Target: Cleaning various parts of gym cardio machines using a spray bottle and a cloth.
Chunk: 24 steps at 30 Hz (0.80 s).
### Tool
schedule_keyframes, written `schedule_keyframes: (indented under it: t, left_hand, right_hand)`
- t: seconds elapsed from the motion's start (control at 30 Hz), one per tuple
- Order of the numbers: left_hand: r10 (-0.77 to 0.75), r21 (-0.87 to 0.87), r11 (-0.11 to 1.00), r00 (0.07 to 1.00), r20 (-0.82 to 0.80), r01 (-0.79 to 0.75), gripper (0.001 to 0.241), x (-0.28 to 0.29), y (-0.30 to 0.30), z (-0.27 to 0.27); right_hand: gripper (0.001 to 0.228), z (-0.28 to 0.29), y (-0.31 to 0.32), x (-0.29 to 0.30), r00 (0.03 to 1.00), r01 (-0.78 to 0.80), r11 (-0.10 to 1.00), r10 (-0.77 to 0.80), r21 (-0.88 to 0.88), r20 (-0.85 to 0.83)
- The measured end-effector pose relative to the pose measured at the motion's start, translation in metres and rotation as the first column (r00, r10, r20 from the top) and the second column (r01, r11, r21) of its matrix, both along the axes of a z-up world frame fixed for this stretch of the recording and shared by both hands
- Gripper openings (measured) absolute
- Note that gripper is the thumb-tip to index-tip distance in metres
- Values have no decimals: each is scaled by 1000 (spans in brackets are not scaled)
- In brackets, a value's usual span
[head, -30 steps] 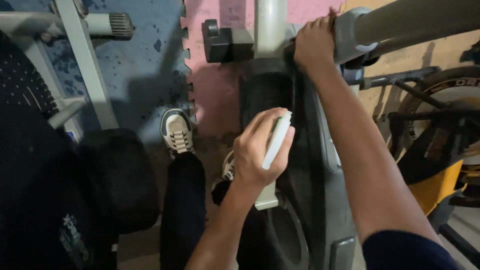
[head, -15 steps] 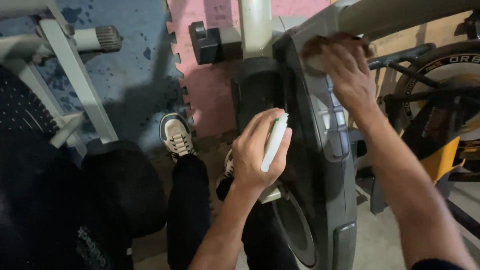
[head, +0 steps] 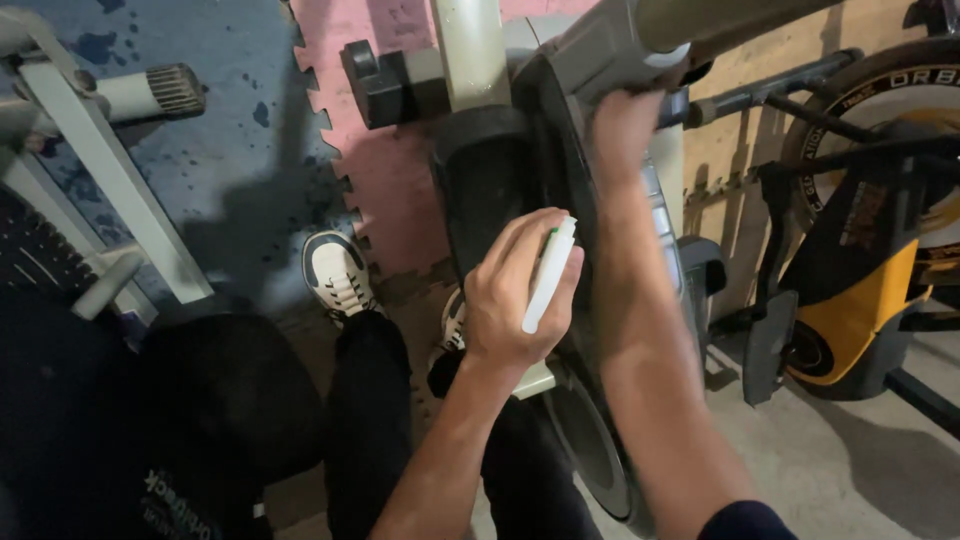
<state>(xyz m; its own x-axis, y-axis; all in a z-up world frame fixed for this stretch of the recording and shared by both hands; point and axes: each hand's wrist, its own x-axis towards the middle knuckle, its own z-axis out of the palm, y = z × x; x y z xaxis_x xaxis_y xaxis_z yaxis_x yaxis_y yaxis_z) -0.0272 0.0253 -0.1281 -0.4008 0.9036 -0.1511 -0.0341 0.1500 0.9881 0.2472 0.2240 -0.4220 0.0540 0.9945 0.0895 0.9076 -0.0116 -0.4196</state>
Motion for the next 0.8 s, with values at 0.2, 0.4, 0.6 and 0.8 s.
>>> schedule_keyframes:
  t: [0.2, 0.4, 0.6, 0.8]
  left_hand:
    - [25, 6, 1000, 1000, -10, -24, 25, -1, -2, -6]
    - [53, 8, 999, 998, -36, -53, 26, -15, 3, -18]
    - [96, -115, 988, 990, -101, -107, 25, -33, 5, -35]
    - [147, -134, 977, 980, -136, -165, 25, -55, 15, -45]
  right_hand:
    - [35, -27, 43, 103, 788, -399, 873, 483, -280, 382]
    - [48, 120, -58, -64, 992, -115, 952, 96, -283, -79]
    - [63, 133, -60, -168, 897, -441, 889, 431, -124, -102]
    - [77, 18, -24, -226, 775, -578, 811, 581, -93, 250]
